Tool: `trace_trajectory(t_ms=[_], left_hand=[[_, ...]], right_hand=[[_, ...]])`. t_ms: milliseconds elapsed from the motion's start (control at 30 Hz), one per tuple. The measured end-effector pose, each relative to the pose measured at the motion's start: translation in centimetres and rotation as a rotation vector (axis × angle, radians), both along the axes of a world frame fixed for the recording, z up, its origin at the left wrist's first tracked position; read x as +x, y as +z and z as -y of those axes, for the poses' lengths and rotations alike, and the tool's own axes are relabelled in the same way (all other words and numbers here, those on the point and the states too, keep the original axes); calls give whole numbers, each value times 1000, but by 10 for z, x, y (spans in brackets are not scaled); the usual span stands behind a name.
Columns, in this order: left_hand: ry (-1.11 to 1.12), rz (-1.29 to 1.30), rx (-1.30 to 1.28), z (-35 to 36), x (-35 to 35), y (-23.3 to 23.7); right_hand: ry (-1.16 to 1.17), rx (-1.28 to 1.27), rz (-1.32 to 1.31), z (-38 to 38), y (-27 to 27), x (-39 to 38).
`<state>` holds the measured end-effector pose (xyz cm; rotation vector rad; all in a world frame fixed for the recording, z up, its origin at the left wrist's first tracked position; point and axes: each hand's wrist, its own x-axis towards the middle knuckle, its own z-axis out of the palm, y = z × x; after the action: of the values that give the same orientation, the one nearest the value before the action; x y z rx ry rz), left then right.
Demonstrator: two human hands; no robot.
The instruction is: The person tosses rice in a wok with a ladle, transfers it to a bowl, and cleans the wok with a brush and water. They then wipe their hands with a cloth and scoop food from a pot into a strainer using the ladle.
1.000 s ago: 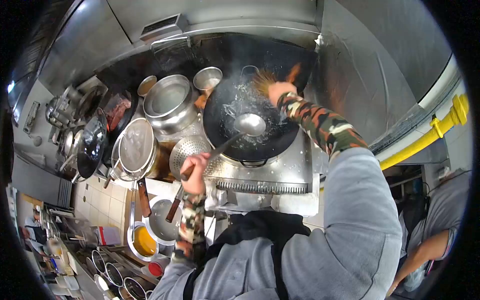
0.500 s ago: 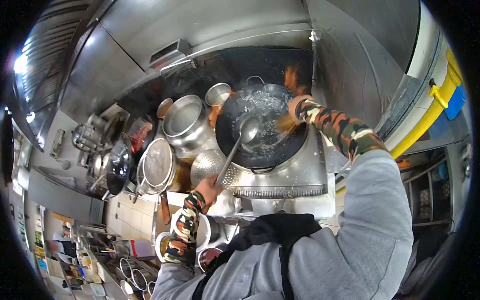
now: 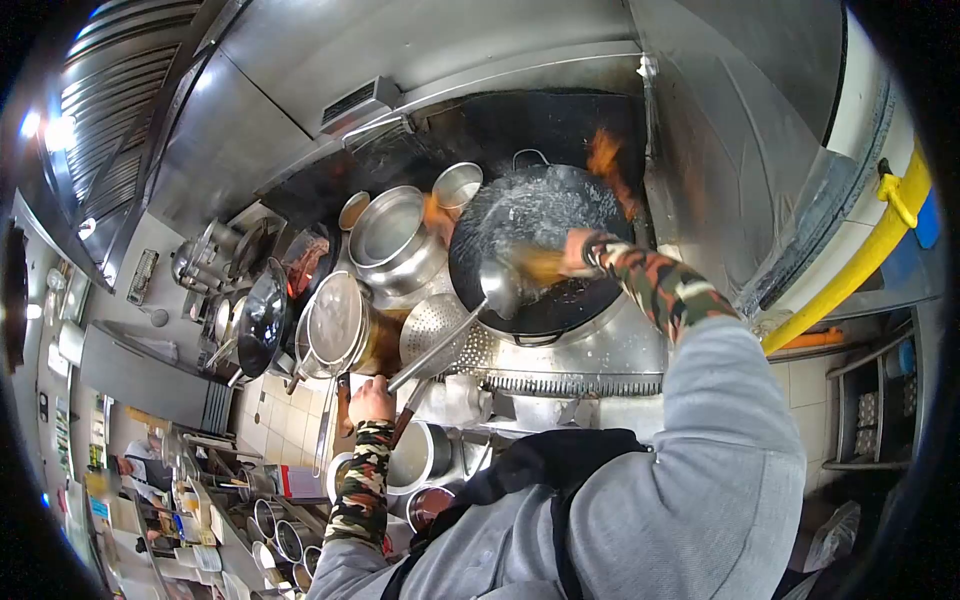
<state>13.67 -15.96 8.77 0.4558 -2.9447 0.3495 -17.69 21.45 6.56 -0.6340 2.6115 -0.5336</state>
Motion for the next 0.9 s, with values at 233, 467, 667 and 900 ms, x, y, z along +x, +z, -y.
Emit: trace_trajectory(t_ms=[233,467,667,900], left_hand=[[-65,-107,-3,6,-12,-41],[68,63,156,-23,-36,-47],[114,169,264,-28,-45,-47],[122,234,311,-31,-48,-40]], right_hand=[[15,-273,-106,1,-7,5],[-223,-411,-285,-8,26,38],[-153,2,-135,-27,11,9],[-161,140,-88,-20,26,32]])
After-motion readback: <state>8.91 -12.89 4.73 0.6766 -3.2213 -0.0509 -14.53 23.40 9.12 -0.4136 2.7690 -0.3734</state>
